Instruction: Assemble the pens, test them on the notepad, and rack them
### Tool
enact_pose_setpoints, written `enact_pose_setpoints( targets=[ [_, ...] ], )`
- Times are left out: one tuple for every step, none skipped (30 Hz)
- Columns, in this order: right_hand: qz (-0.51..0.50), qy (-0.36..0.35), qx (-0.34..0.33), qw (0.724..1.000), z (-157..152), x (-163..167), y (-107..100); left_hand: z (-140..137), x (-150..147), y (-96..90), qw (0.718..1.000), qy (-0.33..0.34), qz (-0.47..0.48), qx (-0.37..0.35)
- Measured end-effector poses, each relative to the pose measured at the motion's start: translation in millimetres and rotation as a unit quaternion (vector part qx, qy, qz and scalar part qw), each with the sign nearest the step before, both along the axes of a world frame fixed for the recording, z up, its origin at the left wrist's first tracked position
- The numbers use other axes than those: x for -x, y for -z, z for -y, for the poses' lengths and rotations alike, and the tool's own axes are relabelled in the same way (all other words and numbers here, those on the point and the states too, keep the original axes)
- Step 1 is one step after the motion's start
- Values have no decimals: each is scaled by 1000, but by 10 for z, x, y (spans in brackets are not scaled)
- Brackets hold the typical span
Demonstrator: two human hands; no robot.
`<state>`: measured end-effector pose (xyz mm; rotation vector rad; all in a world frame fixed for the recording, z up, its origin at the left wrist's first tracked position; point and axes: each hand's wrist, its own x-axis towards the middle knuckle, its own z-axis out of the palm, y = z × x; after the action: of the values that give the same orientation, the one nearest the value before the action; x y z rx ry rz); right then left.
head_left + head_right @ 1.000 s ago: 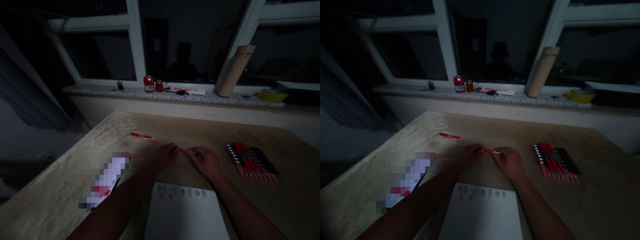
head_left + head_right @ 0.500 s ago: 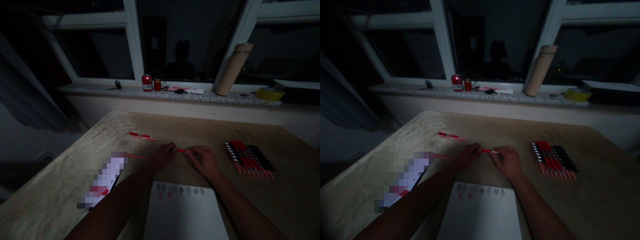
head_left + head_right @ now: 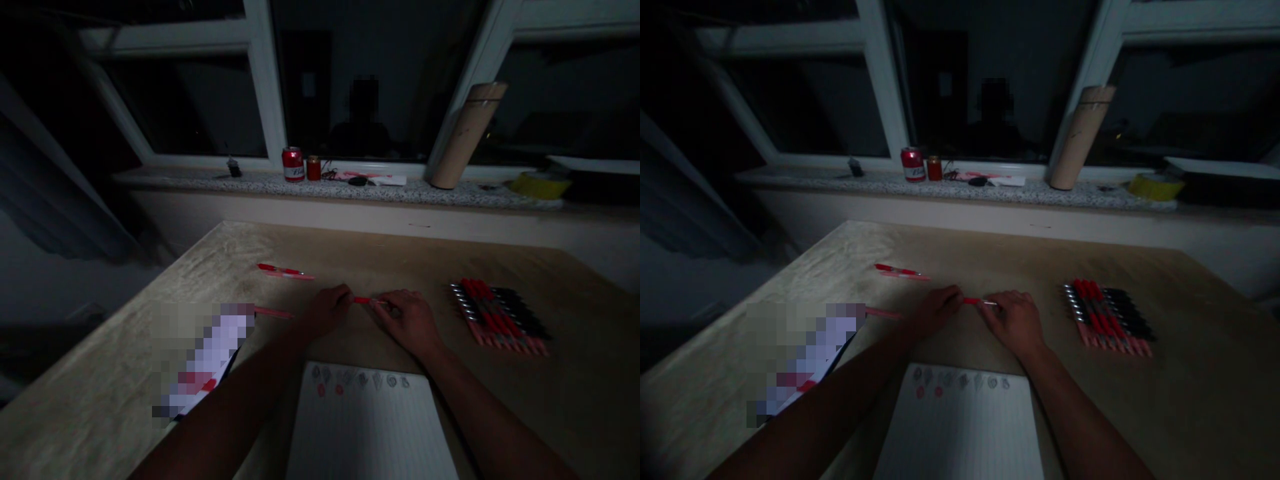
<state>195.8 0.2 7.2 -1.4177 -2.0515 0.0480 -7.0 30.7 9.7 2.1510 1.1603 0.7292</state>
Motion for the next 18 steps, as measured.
enact_pose_setpoints(
  targets=[
    [0, 1, -1, 1000, -1, -2, 3, -1, -1, 1, 1000, -3, -3, 1],
    [0, 1, -1, 1000, -1, -3, 5, -3, -1, 2, 1000, -5, -5, -1],
    [0, 1, -2, 1000, 0, -5, 7, -5, 0, 5, 1000, -7, -5, -3],
    [-1, 2, -4, 1000, 1, -6, 8, -8, 1, 7, 1000, -6, -7, -5],
    [0, 2, -3, 1000, 2, -6, 8, -11, 3, 9, 1000, -5, -8, -7],
    [0, 2, -3, 1000, 4, -6, 6, -13, 4, 11, 1000, -3, -10, -9],
    [2, 2, -2, 1000, 6, -5, 4, -15, 6, 12, 1000, 0, -12, -11],
    [4, 4, -1, 1000, 7, -5, 1, -16, 7, 12, 1000, 1, -15, -13],
    [6, 5, 0, 1000, 8, -4, -2, -17, 8, 12, 1000, 2, -18, -14],
    [8, 6, 1, 1000, 8, -5, -5, -17, 8, 13, 1000, 3, -21, -14],
    [10, 6, 2, 1000, 8, -5, -6, -17, 8, 14, 1000, 4, -22, -14],
    [10, 7, 2, 1000, 7, -7, -7, -18, 7, 16, 1000, 4, -22, -13],
    [11, 6, 3, 1000, 7, -8, -7, -19, 7, 20, 1000, 3, -21, -13],
    [12, 6, 3, 1000, 7, -10, -7, -20, 7, 25, 1000, 2, -21, -14],
    [12, 7, 3, 1000, 6, -12, -7, -22, 7, 31, 1000, 2, -21, -14],
    [12, 7, 2, 1000, 6, -13, -8, -25, 8, 38, 1000, 2, -21, -16],
    [11, 8, 1, 1000, 6, -14, -9, -28, 9, 44, 1000, 1, -23, -16],
    [10, 7, -1, 1000, 6, -14, -10, -30, 10, 48, 1000, 1, -26, -16]
  ],
)
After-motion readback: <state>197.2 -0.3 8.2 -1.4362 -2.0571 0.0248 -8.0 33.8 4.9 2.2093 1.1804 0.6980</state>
